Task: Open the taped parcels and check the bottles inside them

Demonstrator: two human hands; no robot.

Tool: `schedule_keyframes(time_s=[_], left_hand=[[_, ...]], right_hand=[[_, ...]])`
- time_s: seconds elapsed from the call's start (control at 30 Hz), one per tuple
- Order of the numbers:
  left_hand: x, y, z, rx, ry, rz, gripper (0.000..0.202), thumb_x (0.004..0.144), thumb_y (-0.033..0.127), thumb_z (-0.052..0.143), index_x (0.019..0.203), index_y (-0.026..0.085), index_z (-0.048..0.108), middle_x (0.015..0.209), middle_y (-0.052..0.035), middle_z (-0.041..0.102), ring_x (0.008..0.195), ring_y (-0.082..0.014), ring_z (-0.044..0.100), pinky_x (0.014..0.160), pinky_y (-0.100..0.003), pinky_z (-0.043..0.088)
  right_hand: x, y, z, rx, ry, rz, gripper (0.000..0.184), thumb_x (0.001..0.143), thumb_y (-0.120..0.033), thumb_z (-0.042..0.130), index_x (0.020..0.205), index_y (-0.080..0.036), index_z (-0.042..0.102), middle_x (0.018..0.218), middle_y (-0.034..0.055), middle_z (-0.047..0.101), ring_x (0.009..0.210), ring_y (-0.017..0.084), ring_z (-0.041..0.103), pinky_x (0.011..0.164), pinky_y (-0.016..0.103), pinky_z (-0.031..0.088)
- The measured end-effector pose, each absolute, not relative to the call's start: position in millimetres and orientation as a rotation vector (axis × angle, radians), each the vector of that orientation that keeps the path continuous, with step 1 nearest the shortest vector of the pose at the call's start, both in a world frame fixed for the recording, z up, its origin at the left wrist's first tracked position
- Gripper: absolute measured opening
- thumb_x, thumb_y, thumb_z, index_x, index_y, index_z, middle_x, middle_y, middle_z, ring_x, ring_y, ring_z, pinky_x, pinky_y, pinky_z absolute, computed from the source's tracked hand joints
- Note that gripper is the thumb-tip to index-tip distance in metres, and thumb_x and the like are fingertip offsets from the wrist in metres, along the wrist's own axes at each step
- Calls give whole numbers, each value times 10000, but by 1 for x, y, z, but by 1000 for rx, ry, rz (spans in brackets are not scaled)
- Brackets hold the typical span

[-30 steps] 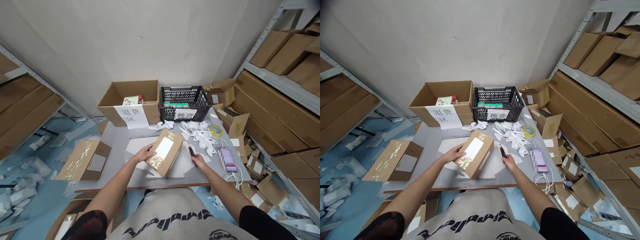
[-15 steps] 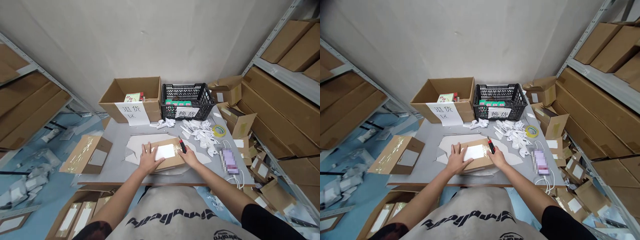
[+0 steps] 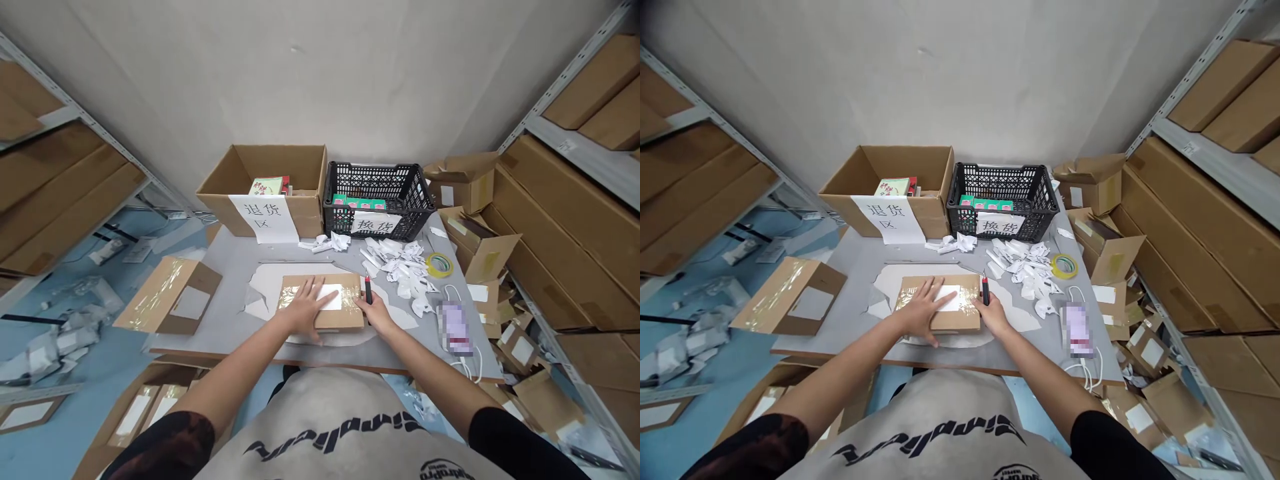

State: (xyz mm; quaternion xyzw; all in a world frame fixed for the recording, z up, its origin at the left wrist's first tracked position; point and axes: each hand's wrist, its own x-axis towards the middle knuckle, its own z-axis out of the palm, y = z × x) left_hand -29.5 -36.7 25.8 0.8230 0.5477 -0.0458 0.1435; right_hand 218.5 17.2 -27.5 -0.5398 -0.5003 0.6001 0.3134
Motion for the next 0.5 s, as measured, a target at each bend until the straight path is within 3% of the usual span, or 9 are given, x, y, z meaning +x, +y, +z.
schedule_keyframes(time_s=[0.1,0.2,0.27,0.37,0.5], left_hand=[[-24,-19,30,2379,1580,-173,1347,436,498,882,1545,371,128,1632,-91,-119,1445,-495,-99,1143,-622,80],[-29,-8,33,2370,1593,-133,1260,485,403,871,1537,379,179,1634,-92,-100,1446,-498,-84,1139,-630,83],[-34,-4,35,2323,1616,-132,1235,499,446,862,1535,374,194,1634,-106,-82,1442,-510,-77,1123,-654,98],[-35,4,41,2266,1623,-116,1202,524,642,803,1535,343,225,1633,-130,-56,1443,-509,-70,1118,-658,99],[-20,27,49,2331,1551,-128,1287,447,748,780,1534,320,242,1632,-134,-63,1443,-496,-110,1138,-624,30]], right_hand=[[207,23,-27,-1457,-1355,1508,472,697,-507,694,1044,-196,624,946,54,705,902,238,645,811,353,510],[193,33,-27,-1476,-1401,1456,439,733,-501,656,1046,-199,601,967,51,692,922,226,630,844,351,495],[188,41,-27,-1461,-1427,1456,391,748,-499,644,1002,-205,593,953,47,685,929,223,628,844,351,498],[196,50,-26,-1438,-1406,1521,330,791,-511,599,922,-210,562,869,36,672,865,208,646,749,327,530],[229,51,-22,-1487,-1366,1601,292,792,-466,622,899,-214,518,621,-45,568,533,148,591,513,274,511]])
